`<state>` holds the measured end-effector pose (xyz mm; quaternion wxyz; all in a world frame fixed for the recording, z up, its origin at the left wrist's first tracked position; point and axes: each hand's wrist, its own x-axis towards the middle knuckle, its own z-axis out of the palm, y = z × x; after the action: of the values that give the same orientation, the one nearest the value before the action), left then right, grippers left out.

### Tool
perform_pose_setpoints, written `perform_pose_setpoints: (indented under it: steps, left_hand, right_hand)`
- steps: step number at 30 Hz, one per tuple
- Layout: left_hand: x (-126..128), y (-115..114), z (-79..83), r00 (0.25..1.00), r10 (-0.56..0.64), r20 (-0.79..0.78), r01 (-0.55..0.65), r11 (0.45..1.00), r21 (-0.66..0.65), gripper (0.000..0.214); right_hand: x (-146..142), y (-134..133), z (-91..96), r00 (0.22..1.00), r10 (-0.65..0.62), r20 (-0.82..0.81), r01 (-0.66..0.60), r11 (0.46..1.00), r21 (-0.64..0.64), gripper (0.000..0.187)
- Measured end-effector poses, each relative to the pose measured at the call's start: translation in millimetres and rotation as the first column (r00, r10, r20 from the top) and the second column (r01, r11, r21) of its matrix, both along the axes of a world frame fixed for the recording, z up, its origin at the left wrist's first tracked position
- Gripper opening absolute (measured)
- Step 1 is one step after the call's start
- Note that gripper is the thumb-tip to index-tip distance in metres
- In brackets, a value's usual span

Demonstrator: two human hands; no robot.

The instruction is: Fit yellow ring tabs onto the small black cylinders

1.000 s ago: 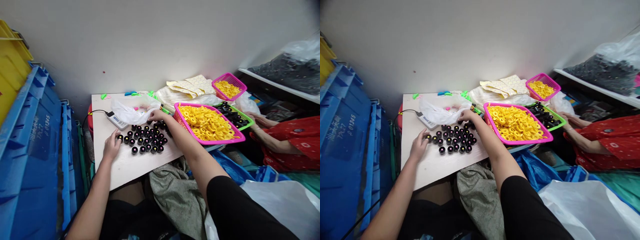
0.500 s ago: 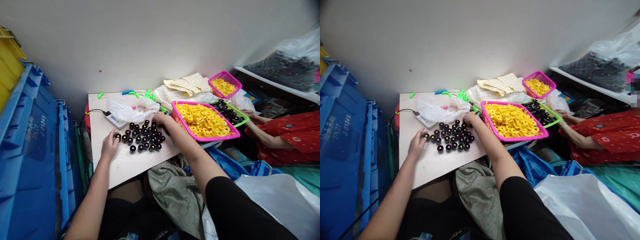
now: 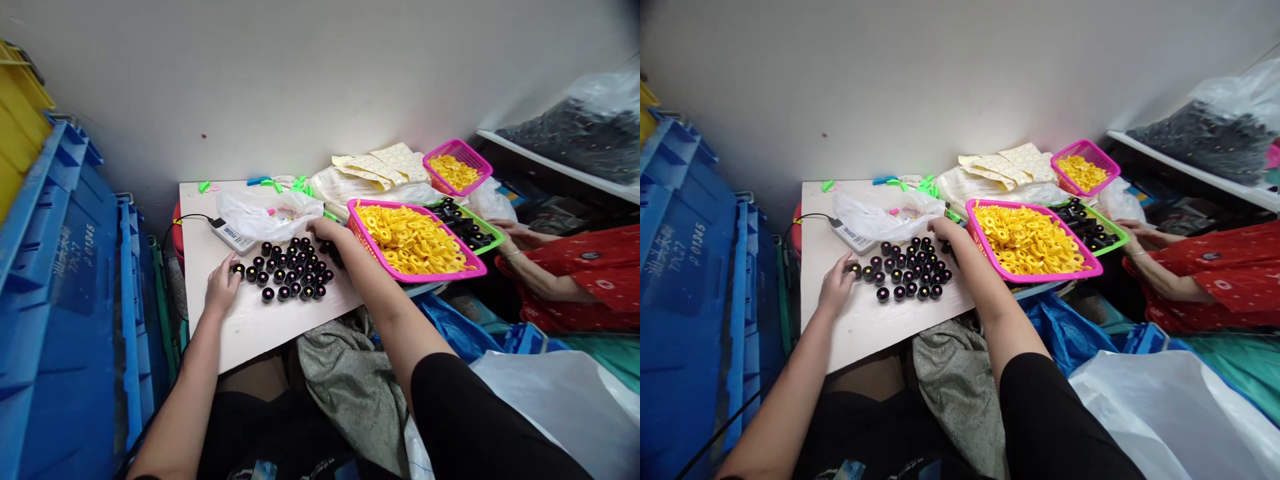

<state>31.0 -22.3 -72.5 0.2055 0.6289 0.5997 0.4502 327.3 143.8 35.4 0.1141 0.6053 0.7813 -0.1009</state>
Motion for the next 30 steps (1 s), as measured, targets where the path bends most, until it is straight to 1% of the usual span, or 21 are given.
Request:
perform_pose_setpoints:
  steps: [4,8,12,16,19,24,27,30]
  left_hand:
    - [0.7,-0.2,1.1,1.0,0.002,0.004,-0.002,1.0,0.002,0.056]
    - [1.0,-0.4,2.7,1.0,0.004,0.0,-0.004,1.0,0.001,0.056]
    - [1.1,-0.5,3.4,1.0,0.0,-0.006,0.0,1.0,0.002,0.056]
    - [0.8,-0.1,2.8,1.0,-0.007,-0.001,0.007,1.0,-0.005,0.056]
    - [0.3,-0.1,2.7,1.0,-0.011,-0.004,0.011,1.0,-0.015,0.056]
    - [0.1,-0.6,3.9,1.0,0.0,-0.009,0.0,1.0,-0.018,0.056]
    - [0.5,-0.5,4.4,1.0,-0.006,-0.013,0.006,1.0,-0.018,0.056]
    - [0.9,-0.1,4.0,0.999,-0.001,-0.033,0.001,1.0,-0.014,0.055]
  right_hand:
    - [0.3,7.1,-0.4,0.995,-0.018,0.098,0.01,0.997,0.083,0.038]
    - [-3.4,7.1,-5.9,0.989,-0.025,0.143,0.013,0.996,0.087,0.039]
    - [-2.8,5.5,-5.1,0.991,-0.033,0.132,0.025,0.997,0.067,0.032]
    - [0.0,5.0,0.2,0.998,-0.032,0.054,0.028,0.997,0.076,0.021]
    - [-1.8,2.6,-0.7,1.0,-0.028,0.004,0.028,0.995,0.094,0.025]
    - [-4.9,-4.8,-5.4,0.999,-0.032,-0.015,0.033,0.996,0.087,0.037]
    - [0.1,-4.4,-0.2,0.999,-0.04,-0.005,0.04,0.994,0.102,0.033]
    - [5.5,-1.0,5.3,0.995,-0.083,0.054,0.074,0.985,0.153,0.037]
